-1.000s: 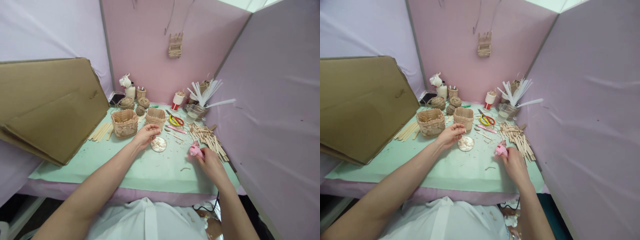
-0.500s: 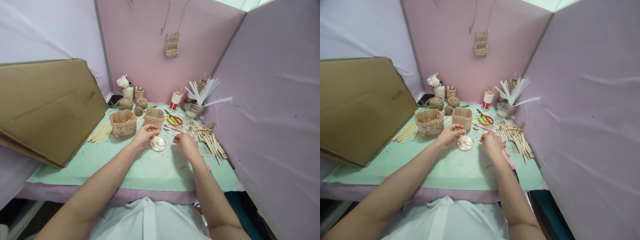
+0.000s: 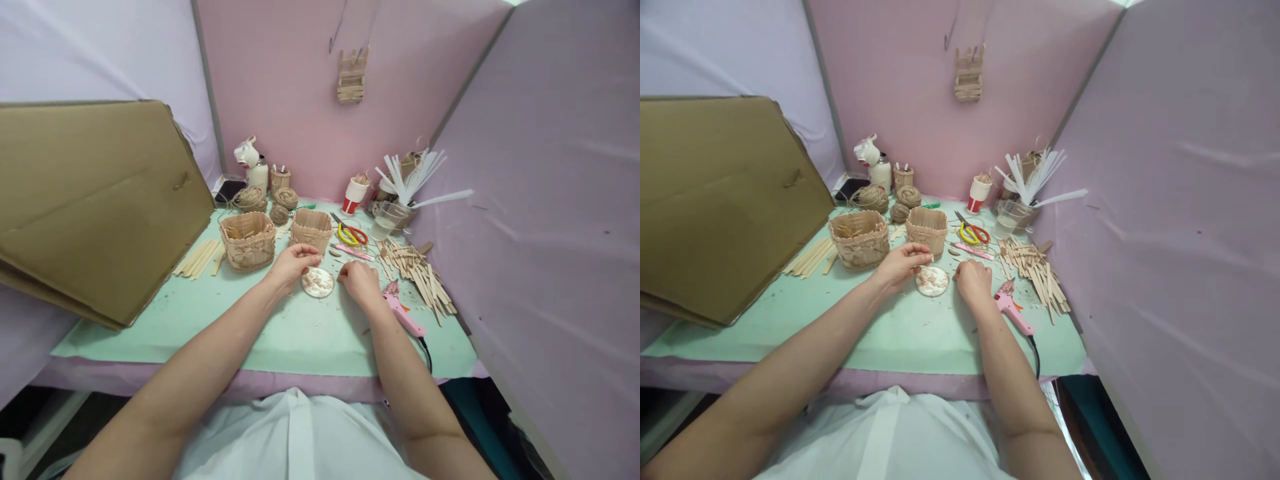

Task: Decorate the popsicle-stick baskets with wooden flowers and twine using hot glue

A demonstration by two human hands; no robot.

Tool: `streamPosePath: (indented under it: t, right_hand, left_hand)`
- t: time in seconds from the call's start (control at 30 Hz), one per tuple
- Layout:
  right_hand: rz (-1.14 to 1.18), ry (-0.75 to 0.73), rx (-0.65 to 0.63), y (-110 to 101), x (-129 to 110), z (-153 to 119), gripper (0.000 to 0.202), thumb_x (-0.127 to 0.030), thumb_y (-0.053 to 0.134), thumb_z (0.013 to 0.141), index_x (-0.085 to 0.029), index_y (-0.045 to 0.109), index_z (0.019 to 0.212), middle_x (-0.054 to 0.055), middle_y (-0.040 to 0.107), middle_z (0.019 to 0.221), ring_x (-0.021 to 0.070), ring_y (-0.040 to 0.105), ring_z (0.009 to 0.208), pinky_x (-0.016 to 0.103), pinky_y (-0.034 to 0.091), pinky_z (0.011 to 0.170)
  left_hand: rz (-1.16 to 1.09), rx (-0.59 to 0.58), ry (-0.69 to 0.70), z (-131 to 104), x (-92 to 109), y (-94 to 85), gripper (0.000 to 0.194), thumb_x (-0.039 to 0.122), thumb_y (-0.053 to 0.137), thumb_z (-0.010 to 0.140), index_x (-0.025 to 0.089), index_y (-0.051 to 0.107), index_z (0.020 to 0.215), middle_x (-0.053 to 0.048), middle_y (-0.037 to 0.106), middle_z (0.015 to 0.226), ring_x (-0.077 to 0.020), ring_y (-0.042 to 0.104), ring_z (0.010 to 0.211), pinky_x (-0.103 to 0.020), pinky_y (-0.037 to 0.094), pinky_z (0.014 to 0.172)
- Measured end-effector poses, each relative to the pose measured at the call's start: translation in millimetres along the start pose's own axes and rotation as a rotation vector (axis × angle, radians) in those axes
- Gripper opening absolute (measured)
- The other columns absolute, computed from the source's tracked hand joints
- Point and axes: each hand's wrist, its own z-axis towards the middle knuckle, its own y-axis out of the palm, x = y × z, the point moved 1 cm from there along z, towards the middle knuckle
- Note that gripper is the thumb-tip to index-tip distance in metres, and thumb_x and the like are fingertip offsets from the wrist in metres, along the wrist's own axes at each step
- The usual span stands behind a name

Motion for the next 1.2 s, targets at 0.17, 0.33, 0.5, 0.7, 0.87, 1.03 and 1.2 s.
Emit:
streamPosePath:
  t: [0.17,0.33,0.5,0.7,0.87,1.03,1.2]
  right_hand:
    - [0.057,0.014,-0.016,2,2,0,0.013,-0.023,0.054,0.081,-0.019,0.064,0.088,0.008,0.067,0.095,0.0216,0.058,0.091,0.030,0.034,0.074]
    - [0.236,-0.035,0.056,-6,-1,-1,0.013,-0.024,0.051,0.082,-0.019,0.063,0.086,0.004,0.068,0.086,0.0179,0.058,0.081,0.027,0.035,0.070]
    - [0.296,-0.162,0.082,-12,-12,0,0.020,-0.020,0.050,0.082,-0.019,0.066,0.094,0.004,0.068,0.094,0.0159,0.059,0.084,0.025,0.036,0.073]
    - [-0.018,-0.229,-0.008,-15,-26,-8,0.019,-0.019,0.053,0.079,-0.020,0.072,0.082,0.008,0.067,0.093,0.0212,0.056,0.093,0.030,0.032,0.075]
    - [-0.149,-0.247,-0.027,-15,-35,-8,0.020,-0.016,0.051,0.081,-0.017,0.071,0.081,0.012,0.066,0.095,0.0230,0.055,0.093,0.033,0.030,0.076]
    - [-0.144,-0.253,-0.054,-15,-35,-8,0.023,-0.014,0.048,0.083,-0.017,0.070,0.086,0.012,0.065,0.098,0.0213,0.054,0.094,0.032,0.029,0.077]
    - [0.009,-0.304,0.001,-11,-33,-7,0.019,-0.018,0.051,0.083,-0.021,0.069,0.088,0.008,0.064,0.097,0.0205,0.053,0.096,0.031,0.027,0.076]
  left_hand:
    - [-0.006,-0.005,0.003,1,-1,-0.7,0.032,0.023,0.079,0.051,0.016,0.061,0.076,-0.001,0.063,0.071,-0.0100,0.055,0.064,-0.022,0.032,0.054]
    - [-0.016,0.000,0.003,0,1,-0.5,0.031,0.023,0.079,0.051,0.016,0.060,0.075,-0.001,0.063,0.069,-0.0103,0.054,0.064,-0.023,0.033,0.056]
    - [-0.027,-0.008,0.007,-1,3,-0.5,0.032,0.024,0.080,0.051,0.016,0.060,0.075,0.000,0.062,0.068,-0.0105,0.055,0.064,-0.024,0.033,0.057]
    - [-0.014,-0.006,0.017,0,2,-1.8,0.031,0.023,0.079,0.052,0.016,0.060,0.075,-0.001,0.062,0.069,-0.0104,0.055,0.064,-0.023,0.032,0.056]
    - [-0.004,0.002,0.016,2,1,-3.1,0.030,0.023,0.080,0.052,0.016,0.061,0.075,0.000,0.061,0.068,-0.0107,0.055,0.064,-0.023,0.033,0.056]
    - [-0.013,-0.004,0.023,3,-1,-3.6,0.028,0.021,0.079,0.053,0.016,0.061,0.074,0.000,0.060,0.067,-0.0105,0.055,0.064,-0.023,0.033,0.056]
    - [-0.016,0.005,0.019,1,1,-2.9,0.027,0.020,0.078,0.053,0.016,0.061,0.074,0.001,0.061,0.067,-0.0105,0.055,0.065,-0.023,0.034,0.057]
